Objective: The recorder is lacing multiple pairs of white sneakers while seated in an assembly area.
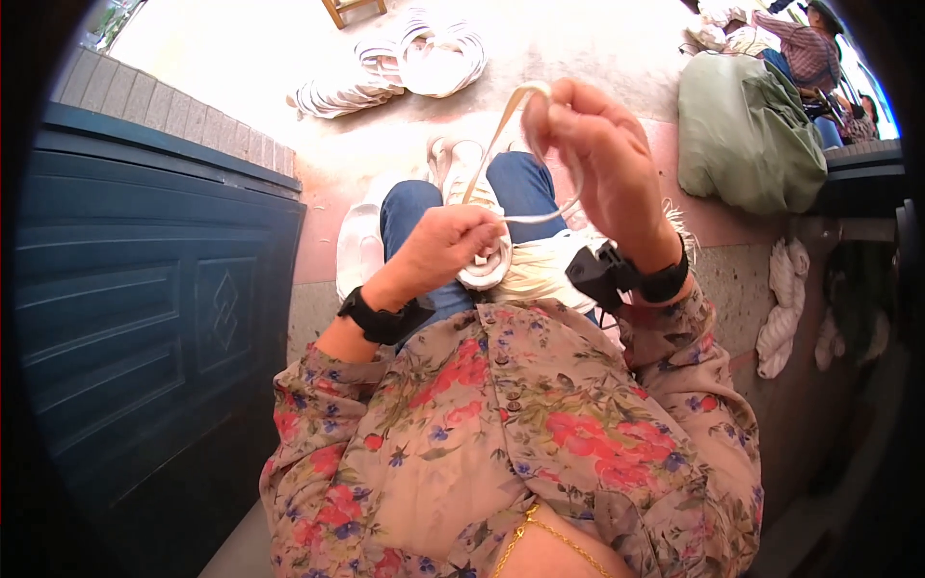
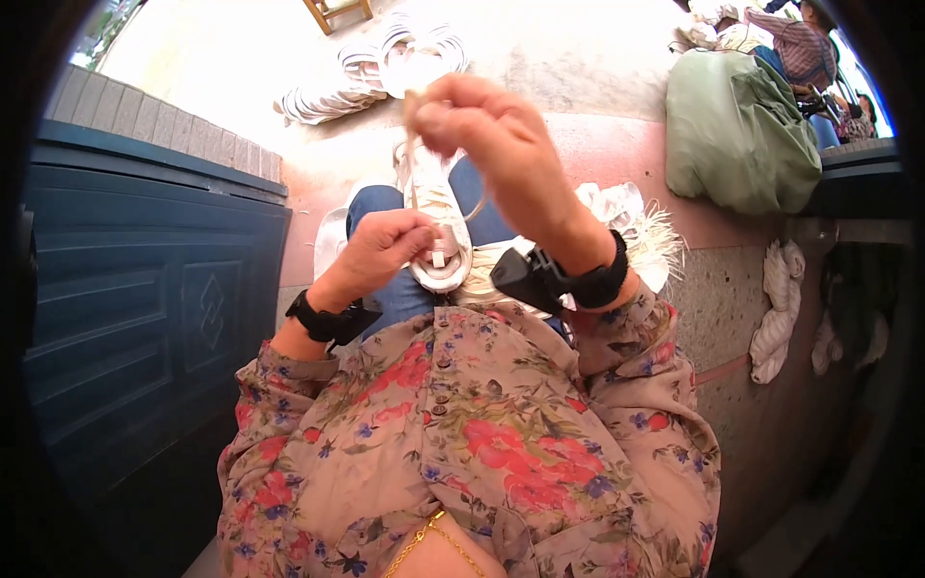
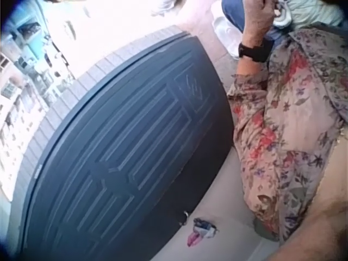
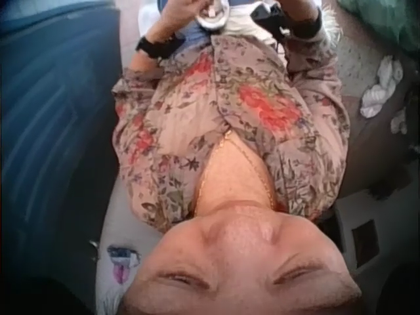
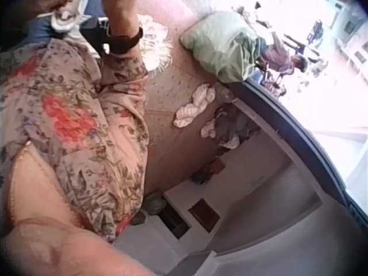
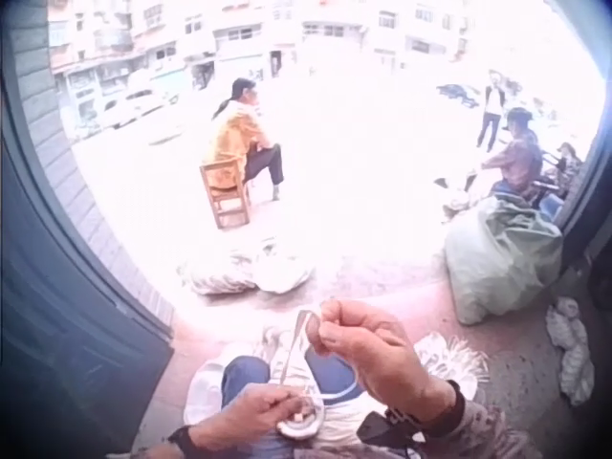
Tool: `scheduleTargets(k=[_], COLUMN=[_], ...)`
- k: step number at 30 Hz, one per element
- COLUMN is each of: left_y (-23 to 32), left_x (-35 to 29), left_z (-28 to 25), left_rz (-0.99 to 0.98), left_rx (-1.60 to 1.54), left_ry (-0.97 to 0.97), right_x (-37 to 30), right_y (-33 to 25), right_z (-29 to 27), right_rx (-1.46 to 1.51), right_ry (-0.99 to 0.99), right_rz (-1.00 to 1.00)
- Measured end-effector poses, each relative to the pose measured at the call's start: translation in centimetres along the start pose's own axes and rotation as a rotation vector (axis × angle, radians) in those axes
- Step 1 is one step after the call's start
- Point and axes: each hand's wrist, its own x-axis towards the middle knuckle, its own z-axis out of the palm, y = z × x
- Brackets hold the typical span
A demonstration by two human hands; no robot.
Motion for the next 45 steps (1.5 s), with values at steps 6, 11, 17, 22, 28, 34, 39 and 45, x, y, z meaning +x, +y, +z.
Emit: scheduleTargets(k=[6,11,17,22,28,34,39,45], left_y=[0.0,0.3,0.4,-2.8,-6.6,-5.9,-6.8,-9.0], left_x=[-0.8,-0.8,-0.7,-3.9,-4.3,-3.1,-2.6,-2.4], left_z=[-1.1,-1.4,-8.9,-16.4,-11.4,-4.5,-2.3,-2.0], left_rz=[-0.072,-0.107,-0.144,-0.026,-0.381,-0.53,-0.516,-0.236], left_rx=[-0.03,-0.144,-0.651,-0.895,-0.202,-0.066,0.133,0.587], left_ry=[0.051,0.16,0.639,0.808,0.815,0.421,0.369,0.389], right_x=[0.0,-0.9,-5.8,-8.1,-9.0,-8.6,-8.1,-7.8], right_y=[0.3,2.7,10.8,13.6,16.4,17.0,16.5,17.0], right_z=[-6.5,-10.6,-8.7,-6.1,-6.1,-5.5,-4.2,-3.4], right_rx=[0.558,0.554,-0.711,-0.835,-1.011,-1.105,-1.158,-1.354], right_ry=[0.126,-0.036,-0.002,-0.109,-0.076,-0.077,-0.069,-0.109], right_rz=[-0.015,0.018,0.227,0.396,0.148,0.261,0.289,0.143])
